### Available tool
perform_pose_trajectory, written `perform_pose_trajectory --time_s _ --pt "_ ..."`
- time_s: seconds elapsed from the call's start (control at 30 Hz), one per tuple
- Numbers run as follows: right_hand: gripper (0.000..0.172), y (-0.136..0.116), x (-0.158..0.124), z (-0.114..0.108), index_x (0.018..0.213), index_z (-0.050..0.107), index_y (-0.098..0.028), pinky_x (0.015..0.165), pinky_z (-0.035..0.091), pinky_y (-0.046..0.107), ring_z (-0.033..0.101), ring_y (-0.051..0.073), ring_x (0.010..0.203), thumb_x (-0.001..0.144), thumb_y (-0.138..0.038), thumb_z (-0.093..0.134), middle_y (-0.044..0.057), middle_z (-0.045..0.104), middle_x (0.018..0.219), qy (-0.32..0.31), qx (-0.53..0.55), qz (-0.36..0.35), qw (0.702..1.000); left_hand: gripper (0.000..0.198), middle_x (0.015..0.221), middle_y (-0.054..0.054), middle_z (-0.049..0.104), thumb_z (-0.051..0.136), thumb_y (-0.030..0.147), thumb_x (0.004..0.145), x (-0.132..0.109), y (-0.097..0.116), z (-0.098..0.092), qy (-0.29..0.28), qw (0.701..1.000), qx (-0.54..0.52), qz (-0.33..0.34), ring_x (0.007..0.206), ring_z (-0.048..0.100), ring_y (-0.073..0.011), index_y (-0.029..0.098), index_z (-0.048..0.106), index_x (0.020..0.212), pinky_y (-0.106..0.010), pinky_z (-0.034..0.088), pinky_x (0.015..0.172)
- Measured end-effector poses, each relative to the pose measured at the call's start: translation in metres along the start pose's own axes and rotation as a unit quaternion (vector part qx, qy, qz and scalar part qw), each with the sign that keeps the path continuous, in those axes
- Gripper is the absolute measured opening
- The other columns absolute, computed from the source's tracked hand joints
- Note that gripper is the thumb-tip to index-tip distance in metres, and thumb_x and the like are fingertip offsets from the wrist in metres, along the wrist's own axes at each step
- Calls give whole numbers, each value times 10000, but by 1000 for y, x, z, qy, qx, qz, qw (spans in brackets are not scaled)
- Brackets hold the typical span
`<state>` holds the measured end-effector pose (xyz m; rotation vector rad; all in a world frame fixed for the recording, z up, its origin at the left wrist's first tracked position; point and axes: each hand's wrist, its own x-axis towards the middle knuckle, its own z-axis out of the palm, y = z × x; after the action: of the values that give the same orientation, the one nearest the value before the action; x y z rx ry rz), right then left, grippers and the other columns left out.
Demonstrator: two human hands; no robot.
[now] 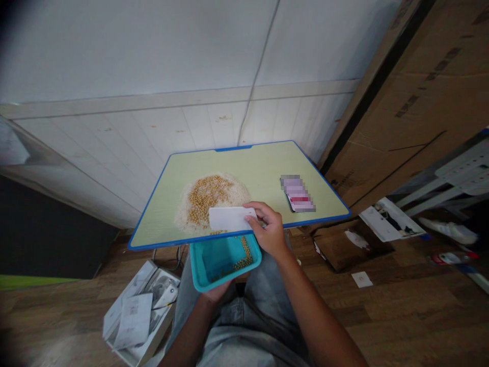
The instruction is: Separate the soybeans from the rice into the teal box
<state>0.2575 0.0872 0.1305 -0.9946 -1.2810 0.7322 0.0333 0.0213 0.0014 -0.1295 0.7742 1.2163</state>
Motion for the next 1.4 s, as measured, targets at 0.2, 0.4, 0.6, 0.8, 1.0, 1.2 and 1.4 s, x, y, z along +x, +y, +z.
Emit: perform_pose_trajectory --time_s 0.2,0.4,0.6,0.8,1.0,1.2,1.4 --pt "339 -1 -1 -3 1189 925 -283 638 638 318 822 238 704 1031 -570 1009 27 908 873 -20 0 9 1000 542 1969 9 722 508 631 1231 2 -3 3 11 1000 -13 -5 2025 365 -329 380 956 1402 -674 256 1652" --pt "329 -2 -4 -3 1194 918 -277 621 607 311 766 222 666 1025 -545 1005 14 877 841 -1 -5 7 1000 500 1820 -59 842 605 639 1205 2 -3 -1 10 1000 -19 -10 1991 436 -395 377 912 1501 -794 267 1627" --pt "287 -3 -1 6 1209 931 -273 696 673 331 823 243 748 1026 -491 972 37 903 904 34 -8 -3 999 574 1867 -62 812 626 699 1188 7 -3 -11 1 1000 22 5 1991 433 -406 388 889 1593 -776 325 1610" --pt "277 -3 5 13 1241 932 -278 763 721 349 863 257 822 1063 -490 930 50 917 961 46 -21 -22 999 584 1620 -27 961 523 687 1197 11 0 -19 -20 999 39 -16 1980 463 -345 424 942 1506 -701 328 1634" --pt "247 -2 12 17 1269 942 -285 834 731 357 872 254 866 1091 -452 903 55 933 1031 47 -40 -40 997 564 1594 -16 970 468 649 1218 5 1 -11 13 999 23 -24 1985 452 -324 424 955 1391 -685 327 1628" --pt "240 -1 14 22 1246 971 -285 889 754 370 901 257 902 1097 -455 892 62 952 1059 10 -46 -45 998 566 1876 11 805 555 682 1183 -1 -1 3 22 999 23 -7 1971 477 -359 452 901 1567 -647 397 1597" --pt "233 -1 12 21 1218 978 -283 936 784 380 938 270 963 1096 -470 913 88 988 1144 -8 -22 -46 999 538 1879 29 800 582 700 1186 3 -3 -1 33 999 6 -5 1990 442 -322 453 892 1549 -630 347 1622"
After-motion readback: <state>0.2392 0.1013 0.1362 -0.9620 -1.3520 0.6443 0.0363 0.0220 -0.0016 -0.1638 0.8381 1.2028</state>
